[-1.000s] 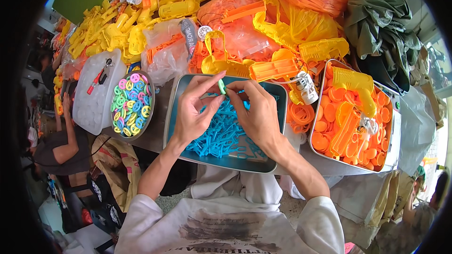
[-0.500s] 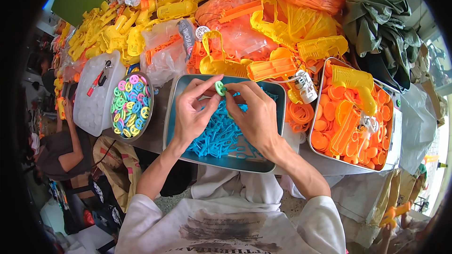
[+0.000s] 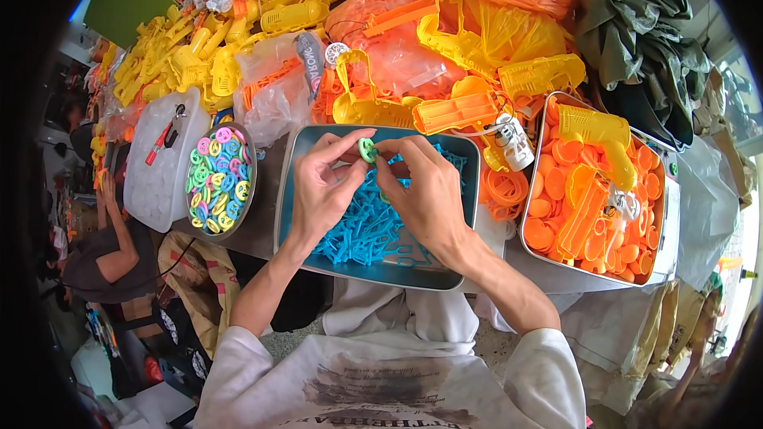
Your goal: Manually sort and inspect small blue plastic toy components in a metal tray.
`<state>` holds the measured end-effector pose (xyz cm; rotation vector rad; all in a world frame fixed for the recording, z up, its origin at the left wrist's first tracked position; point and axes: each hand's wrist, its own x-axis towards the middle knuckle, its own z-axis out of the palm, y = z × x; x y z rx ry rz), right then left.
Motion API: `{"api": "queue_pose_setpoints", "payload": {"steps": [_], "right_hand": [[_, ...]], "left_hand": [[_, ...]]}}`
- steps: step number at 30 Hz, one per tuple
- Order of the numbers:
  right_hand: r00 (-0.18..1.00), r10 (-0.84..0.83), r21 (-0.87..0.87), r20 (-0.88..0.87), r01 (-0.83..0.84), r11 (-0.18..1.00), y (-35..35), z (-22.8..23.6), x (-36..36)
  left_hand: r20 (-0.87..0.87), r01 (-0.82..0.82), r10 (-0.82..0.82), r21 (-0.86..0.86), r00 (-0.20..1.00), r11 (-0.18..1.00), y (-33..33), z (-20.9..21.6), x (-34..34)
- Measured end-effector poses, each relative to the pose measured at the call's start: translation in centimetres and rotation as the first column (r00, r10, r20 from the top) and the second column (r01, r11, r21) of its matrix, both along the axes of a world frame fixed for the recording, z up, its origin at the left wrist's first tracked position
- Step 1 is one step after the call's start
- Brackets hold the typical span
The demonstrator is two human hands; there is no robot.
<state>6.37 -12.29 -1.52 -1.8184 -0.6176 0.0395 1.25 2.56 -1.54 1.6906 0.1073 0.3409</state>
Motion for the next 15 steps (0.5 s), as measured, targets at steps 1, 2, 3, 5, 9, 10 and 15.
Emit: {"api": "queue_pose_setpoints", "payload": {"steps": [1,2,3,5,9,10,15], "right_hand": [[1.000,0.010,0.008,-0.015,-0.010,1.000,0.04,0.06,0.03],[1.000,0.011,0.009,-0.017,-0.011,1.000,0.06,0.10,0.09],[0.998,0.028,0.012,-0.055,-0.027,1.000,0.01,0.13,0.18],[0.995,0.044,0.015,-0.094,-0.043,0.999,-0.08,-0.01,0.31],[0.987,0.075,-0.006,-0.139,-0.076,0.997,-0.15,-0.27,0.36],[0.984,0.077,-0.008,-0.159,-0.079,0.997,-0.14,-0.27,0.37],[0.984,0.080,0.003,-0.162,-0.081,0.997,-0.15,-0.22,0.36]], "left_hand": [[0.003,-0.005,0.005,-0.004,1.000,1.000,0.04,-0.07,-0.01],[0.002,-0.006,0.006,-0.003,1.000,1.000,0.09,-0.05,0.03],[0.005,-0.007,0.007,-0.011,1.000,1.000,0.12,0.00,0.12],[0.006,-0.008,0.008,-0.020,1.000,1.000,0.14,0.06,0.10],[0.008,-0.019,0.019,0.068,1.000,0.997,0.29,0.02,0.01],[-0.002,-0.011,0.011,0.083,1.000,0.997,0.35,-0.04,0.02],[-0.031,0.005,-0.005,0.014,1.000,1.000,0.34,0.00,0.08]]}}
